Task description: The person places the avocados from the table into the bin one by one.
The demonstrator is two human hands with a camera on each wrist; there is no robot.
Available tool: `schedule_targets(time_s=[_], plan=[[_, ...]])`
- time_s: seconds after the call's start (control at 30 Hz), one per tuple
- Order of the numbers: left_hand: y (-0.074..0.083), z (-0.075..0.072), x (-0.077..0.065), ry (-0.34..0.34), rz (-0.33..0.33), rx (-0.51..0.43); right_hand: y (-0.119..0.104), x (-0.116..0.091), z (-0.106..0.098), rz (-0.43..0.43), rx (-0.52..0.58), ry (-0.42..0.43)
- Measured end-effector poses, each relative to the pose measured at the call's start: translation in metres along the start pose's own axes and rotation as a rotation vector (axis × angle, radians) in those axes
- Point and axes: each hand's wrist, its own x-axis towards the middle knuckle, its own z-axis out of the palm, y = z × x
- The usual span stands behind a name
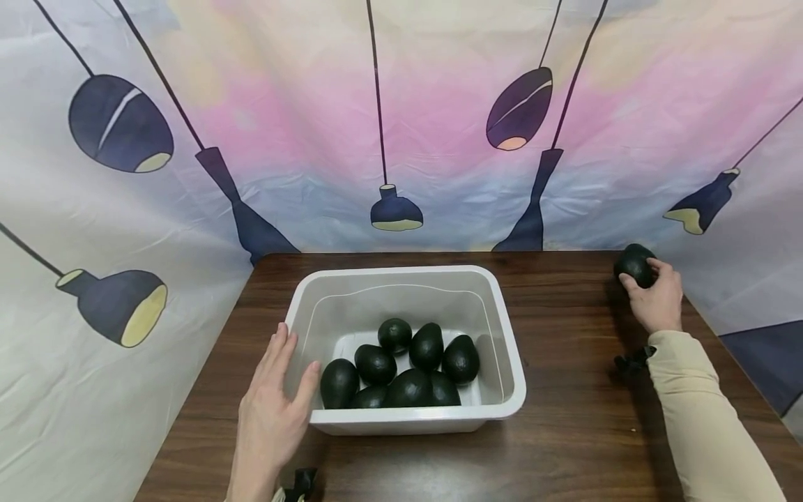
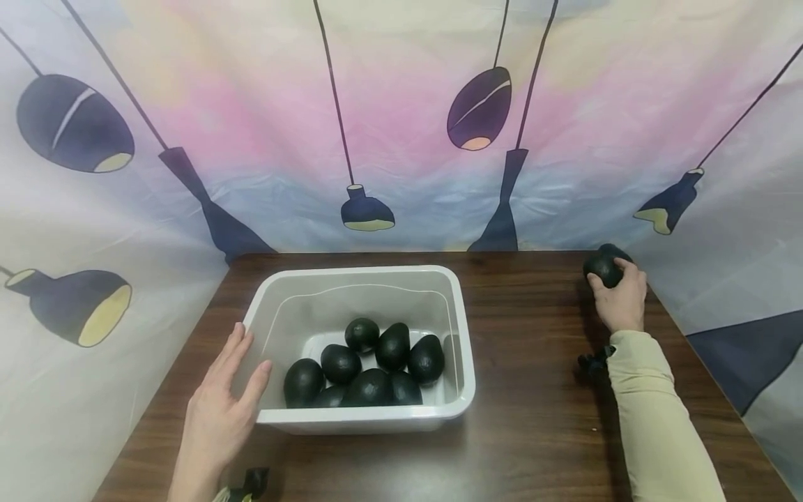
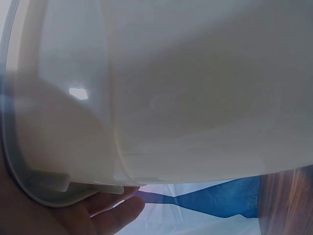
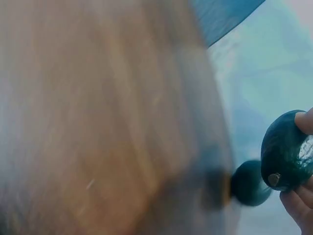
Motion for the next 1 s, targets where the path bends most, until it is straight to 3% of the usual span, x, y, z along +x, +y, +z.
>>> schedule_targets(time_s=[0.5, 1.0], plan=[[-0.002, 0.0, -0.001, 0.005, 0.023, -0.016, -0.077, -0.029, -0.015, -0.103, 0.219, 0.196], [-0.001, -0.003, -0.001, -0.002, 0.033, -0.023, -0.139, -0.051, -0.012, -0.319, 0.526, 0.207]])
